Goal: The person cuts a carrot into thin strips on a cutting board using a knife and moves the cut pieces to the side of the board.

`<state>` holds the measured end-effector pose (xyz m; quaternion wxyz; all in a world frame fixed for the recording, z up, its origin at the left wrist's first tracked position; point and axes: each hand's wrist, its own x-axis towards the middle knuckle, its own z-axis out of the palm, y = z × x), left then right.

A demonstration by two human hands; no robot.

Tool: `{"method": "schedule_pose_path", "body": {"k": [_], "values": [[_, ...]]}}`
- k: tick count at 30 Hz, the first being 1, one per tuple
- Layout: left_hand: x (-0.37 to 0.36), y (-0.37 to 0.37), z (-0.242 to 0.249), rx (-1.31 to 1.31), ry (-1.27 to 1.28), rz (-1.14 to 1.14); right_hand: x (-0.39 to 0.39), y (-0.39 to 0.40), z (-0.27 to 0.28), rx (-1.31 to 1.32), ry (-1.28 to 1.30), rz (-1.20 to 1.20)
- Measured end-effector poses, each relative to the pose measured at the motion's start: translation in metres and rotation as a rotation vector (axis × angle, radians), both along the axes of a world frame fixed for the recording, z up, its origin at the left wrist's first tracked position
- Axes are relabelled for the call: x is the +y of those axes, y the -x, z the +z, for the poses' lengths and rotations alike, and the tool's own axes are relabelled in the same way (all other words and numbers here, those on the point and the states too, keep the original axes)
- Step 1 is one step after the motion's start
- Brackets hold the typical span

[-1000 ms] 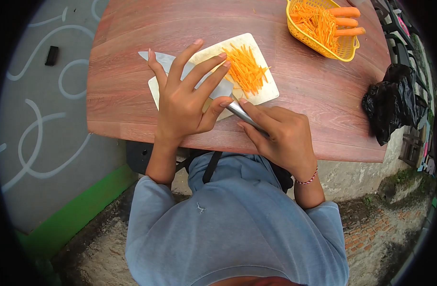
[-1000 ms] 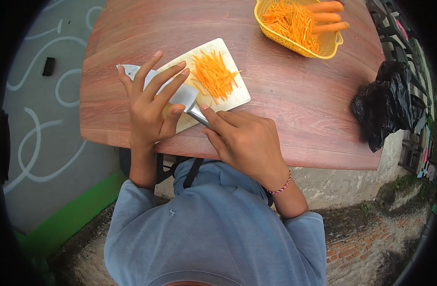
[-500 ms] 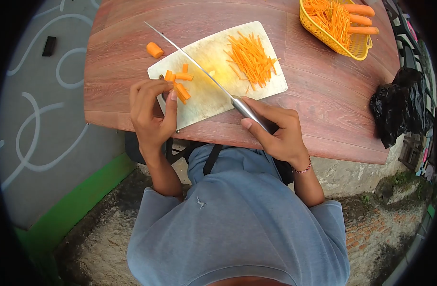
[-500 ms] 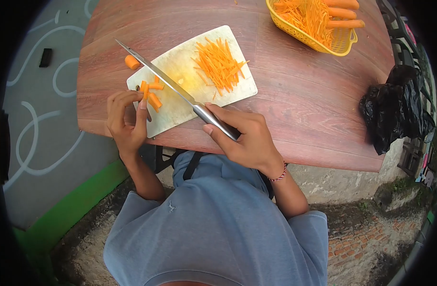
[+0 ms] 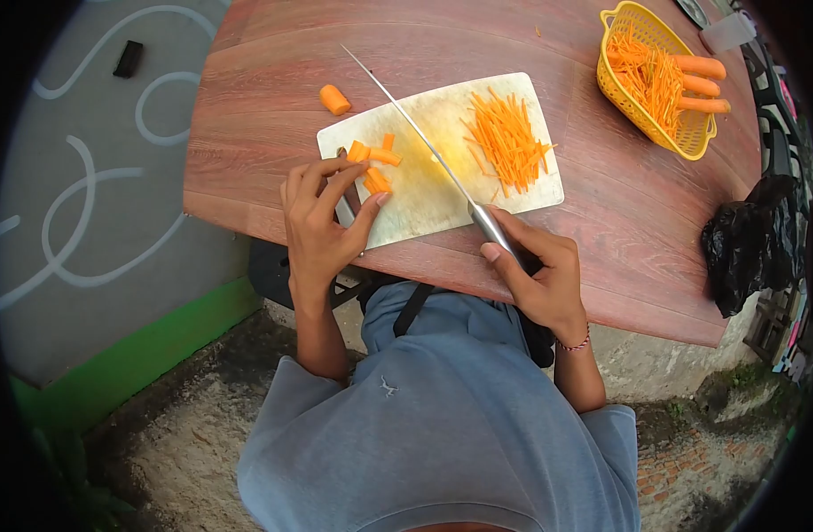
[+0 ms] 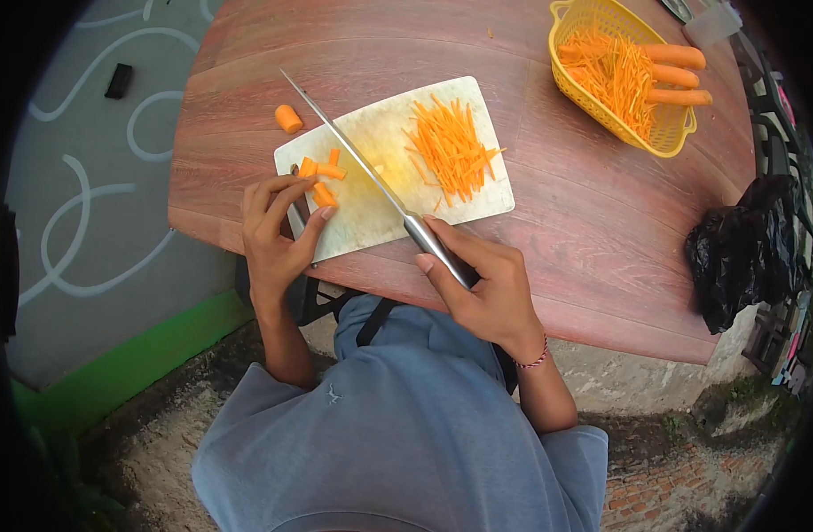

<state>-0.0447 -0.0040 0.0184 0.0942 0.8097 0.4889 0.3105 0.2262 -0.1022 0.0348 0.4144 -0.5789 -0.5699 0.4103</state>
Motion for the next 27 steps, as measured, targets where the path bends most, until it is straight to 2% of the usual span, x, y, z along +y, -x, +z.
{"method": "schedule_pose_path", "body": {"k": [4,13,15,19,22,24,27], "values": [[0.0,-0.001,0.0,-0.006,0.001,-0.015,-0.001,0.0,0.002,0.019,0.092,-0.009],[-0.003,-0.016,-0.004,-0.093,0.004,-0.047,-0.002,0.001,-0.002,0.014,0.062,-0.015],[-0.003,-0.023,-0.005,-0.013,-0.03,-0.054,-0.002,0.001,0.0,-0.005,0.051,-0.009],[-0.005,-0.034,0.0,-0.013,-0.065,-0.062,-0.002,0.002,0.0,0.011,0.036,-0.018],[0.0,-0.035,0.004,-0.037,-0.054,-0.104,-0.002,0.002,0.0,0.006,0.05,-0.016],[0.007,-0.032,0.014,-0.03,0.077,-0.229,-0.001,0.002,0.0,0.021,0.097,-0.024],[0.021,-0.036,0.028,0.013,0.098,-0.322,-0.001,0.002,-0.002,0.058,0.152,-0.031]]}}
